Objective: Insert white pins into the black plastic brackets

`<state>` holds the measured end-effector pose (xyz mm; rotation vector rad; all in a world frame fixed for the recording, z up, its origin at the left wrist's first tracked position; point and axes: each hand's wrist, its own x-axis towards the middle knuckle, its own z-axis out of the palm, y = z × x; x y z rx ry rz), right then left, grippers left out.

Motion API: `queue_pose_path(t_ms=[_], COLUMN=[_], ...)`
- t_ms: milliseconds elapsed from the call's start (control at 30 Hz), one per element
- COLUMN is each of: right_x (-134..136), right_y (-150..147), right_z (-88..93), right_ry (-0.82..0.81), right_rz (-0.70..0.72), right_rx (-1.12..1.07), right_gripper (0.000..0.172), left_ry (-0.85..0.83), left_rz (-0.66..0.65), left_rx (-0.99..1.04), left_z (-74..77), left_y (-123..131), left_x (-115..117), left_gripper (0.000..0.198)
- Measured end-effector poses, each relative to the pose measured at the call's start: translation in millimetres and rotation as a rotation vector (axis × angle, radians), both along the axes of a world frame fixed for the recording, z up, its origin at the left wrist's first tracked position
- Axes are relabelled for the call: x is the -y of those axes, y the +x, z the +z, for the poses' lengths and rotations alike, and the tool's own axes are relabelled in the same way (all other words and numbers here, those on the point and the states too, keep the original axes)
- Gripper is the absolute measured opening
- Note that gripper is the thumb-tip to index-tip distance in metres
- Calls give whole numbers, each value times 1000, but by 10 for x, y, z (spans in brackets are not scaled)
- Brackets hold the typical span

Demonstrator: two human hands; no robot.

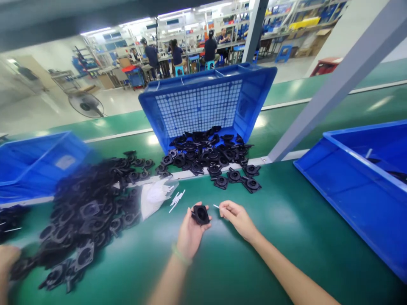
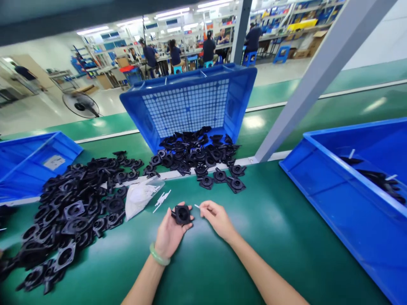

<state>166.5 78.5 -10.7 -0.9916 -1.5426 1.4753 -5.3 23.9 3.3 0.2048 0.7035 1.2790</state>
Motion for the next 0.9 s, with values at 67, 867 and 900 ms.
queue_pose_path(t_ms=[67,867,900], right_x=[56,131,128], right_y=[-46,-88,-90], right_z=[22,19,18], right_ry=[-32,70,73], right_rz=[48,35,31], right_rx=[-84,-53,-51], right_gripper=[24,22,21], left_ry=[10,130,136], left_rz=[-21,-140,-143], left_rx=[-4,-51,-53], left_z=[5,-50,-52], left_y=[-13,-17,-18], left_x=[-1,82,78], left_gripper=[39,36,36])
